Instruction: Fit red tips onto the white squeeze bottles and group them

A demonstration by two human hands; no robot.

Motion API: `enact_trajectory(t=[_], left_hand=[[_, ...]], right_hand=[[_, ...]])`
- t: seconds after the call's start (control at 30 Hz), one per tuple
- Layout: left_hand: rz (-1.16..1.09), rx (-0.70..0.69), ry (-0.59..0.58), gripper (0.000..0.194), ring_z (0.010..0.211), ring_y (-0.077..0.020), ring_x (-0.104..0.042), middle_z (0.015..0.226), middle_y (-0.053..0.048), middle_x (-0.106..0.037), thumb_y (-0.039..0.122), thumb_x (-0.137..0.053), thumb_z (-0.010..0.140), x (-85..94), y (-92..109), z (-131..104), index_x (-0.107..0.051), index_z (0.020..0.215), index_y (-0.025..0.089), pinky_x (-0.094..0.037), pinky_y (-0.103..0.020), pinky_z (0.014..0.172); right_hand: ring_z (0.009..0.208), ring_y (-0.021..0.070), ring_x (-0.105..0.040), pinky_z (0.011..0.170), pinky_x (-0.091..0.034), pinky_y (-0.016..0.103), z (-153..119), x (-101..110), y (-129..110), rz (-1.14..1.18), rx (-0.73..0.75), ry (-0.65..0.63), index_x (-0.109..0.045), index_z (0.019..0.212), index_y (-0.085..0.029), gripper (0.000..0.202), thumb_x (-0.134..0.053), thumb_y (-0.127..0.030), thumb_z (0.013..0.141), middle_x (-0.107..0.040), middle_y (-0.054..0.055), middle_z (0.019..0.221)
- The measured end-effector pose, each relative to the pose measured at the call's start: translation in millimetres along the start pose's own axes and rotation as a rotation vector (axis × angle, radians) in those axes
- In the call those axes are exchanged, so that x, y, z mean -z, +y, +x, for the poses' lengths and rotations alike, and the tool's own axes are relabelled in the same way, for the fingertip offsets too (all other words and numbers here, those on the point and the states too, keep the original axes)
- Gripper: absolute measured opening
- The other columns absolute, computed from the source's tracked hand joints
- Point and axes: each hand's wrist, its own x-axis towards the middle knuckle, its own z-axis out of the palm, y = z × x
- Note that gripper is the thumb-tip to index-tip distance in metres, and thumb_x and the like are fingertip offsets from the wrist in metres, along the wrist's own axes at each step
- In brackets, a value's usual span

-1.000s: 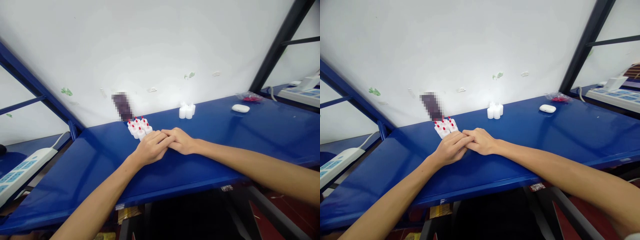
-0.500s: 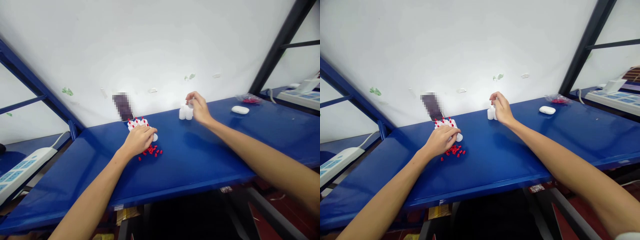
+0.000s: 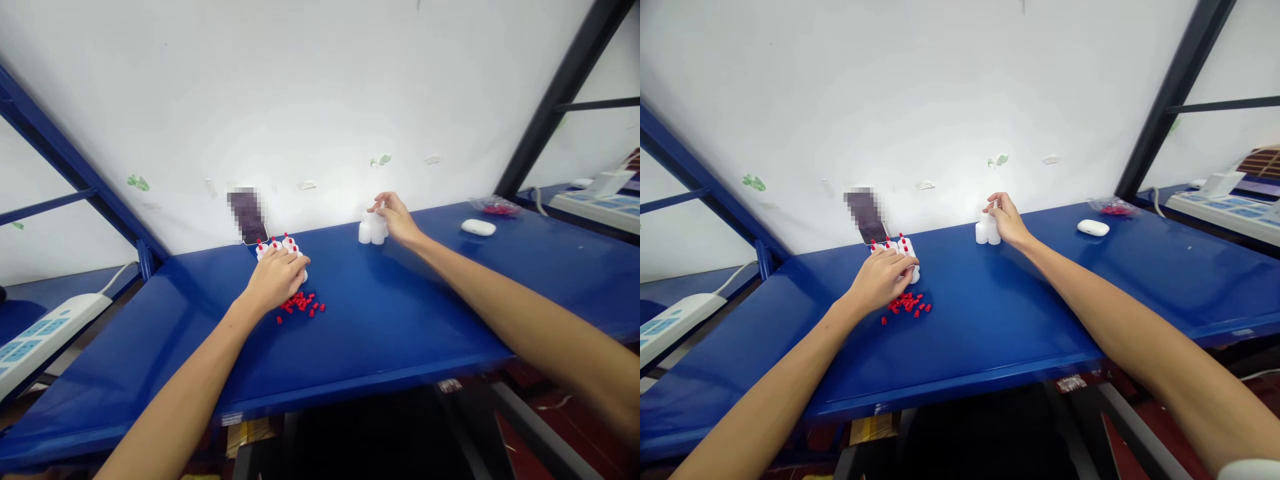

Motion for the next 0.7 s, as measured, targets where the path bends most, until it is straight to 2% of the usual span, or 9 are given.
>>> enact_trajectory(t=[0.13, 0.37, 0.53, 0.7], left_hand=[[0.006, -0.016, 0.009, 0.021, 0.076, -0.0215, -0.06, 0.08, -0.006, -0.069, 0.017, -0.048, 0.091, 2.3, 1, 0, -0.068, 0.097, 0.018, -0.039, -0.036, 0.073], [-0.037, 0.016, -0.002, 0.023, 0.078, -0.0231, -0.06, 0.081, -0.007, -0.07, 0.019, -0.046, 0.092, 1.6, 1, 0, -0.069, 0.098, 0.019, -0.04, -0.038, 0.075], [0.018, 0.013, 0.007, 0.022, 0.081, -0.0234, -0.06, 0.086, -0.008, -0.07, 0.021, -0.047, 0.094, -0.3, 0, 0, -0.067, 0.104, 0.019, -0.042, -0.038, 0.076], [-0.001, 0.052, 0.139, 0.022, 0.074, -0.0206, -0.06, 0.081, -0.006, -0.07, 0.026, -0.048, 0.096, 6.5, -2, -1, -0.067, 0.097, 0.018, -0.041, -0.034, 0.071]], right_hand=[[0.091, 0.0214, -0.057, 0.085, -0.045, 0.04, -6, -2, 0, -0.067, -0.002, 0.01, -0.047, 0.099, -0.021, 0.029, -0.049, -0.021, 0.07, -0.06, 0.004, 0.091], [0.076, 0.0186, -0.056, 0.074, -0.044, 0.033, -23, -9, -13, -0.098, -0.001, 0.008, -0.054, 0.081, -0.021, 0.013, -0.046, -0.022, 0.071, -0.061, 0.003, 0.08], [0.073, 0.0194, -0.057, 0.074, -0.045, 0.033, -41, -13, -19, -0.2, -0.007, 0.201, -0.054, 0.074, -0.022, 0.012, -0.043, -0.022, 0.075, -0.062, 0.003, 0.075], [0.071, 0.0203, -0.058, 0.075, -0.046, 0.035, -60, -30, -39, -0.175, -0.023, 0.273, -0.053, 0.065, -0.022, 0.017, -0.04, -0.02, 0.076, -0.061, 0.003, 0.066]])
